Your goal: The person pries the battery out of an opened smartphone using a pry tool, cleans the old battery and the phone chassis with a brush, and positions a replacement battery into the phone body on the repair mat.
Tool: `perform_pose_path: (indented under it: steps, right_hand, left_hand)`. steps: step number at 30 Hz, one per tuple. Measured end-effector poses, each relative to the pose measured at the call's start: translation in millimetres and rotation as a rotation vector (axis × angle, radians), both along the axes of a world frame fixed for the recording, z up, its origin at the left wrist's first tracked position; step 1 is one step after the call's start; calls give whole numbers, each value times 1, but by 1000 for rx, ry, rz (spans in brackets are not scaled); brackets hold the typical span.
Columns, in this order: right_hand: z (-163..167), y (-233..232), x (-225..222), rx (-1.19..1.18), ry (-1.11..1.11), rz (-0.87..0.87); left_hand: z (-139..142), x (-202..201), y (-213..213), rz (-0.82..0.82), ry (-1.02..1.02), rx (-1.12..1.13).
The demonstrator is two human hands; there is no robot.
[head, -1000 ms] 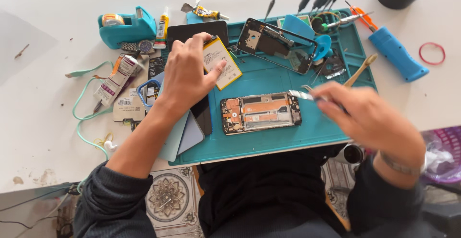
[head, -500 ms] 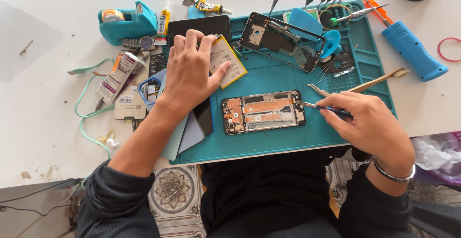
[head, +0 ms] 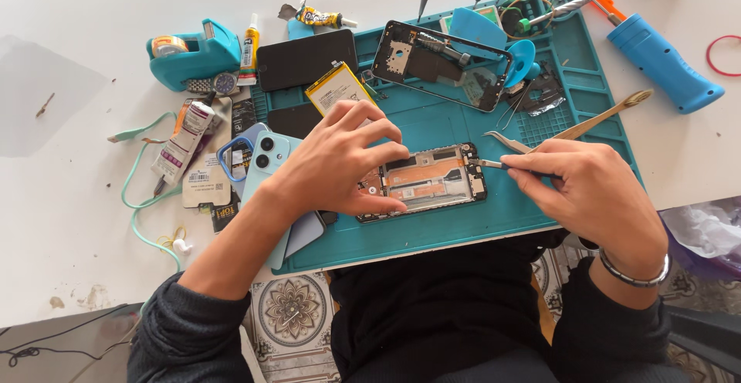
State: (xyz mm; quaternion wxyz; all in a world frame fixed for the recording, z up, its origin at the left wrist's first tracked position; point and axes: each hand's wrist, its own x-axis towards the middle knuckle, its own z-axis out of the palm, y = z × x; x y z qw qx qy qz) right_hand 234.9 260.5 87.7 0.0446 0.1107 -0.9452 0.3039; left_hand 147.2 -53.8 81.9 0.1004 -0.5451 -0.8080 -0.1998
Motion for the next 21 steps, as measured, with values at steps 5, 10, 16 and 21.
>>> perform_pose_path:
  steps: [5, 10, 16, 21]
  right_hand:
    - [-4, 4, -3, -26, -14, 44]
    - [-7, 5, -4, 4, 67, 86]
    - [-5, 5, -4, -58, -10, 67]
    - [-3, 3, -6, -34, -16, 83]
  left_hand:
    - [-6, -1, -1, 8, -38, -24]
    - [-8, 0, -3, 9, -17, -9]
    - [-5, -1, -2, -3, -47, -47]
    - [-3, 0, -4, -15, -40, -42]
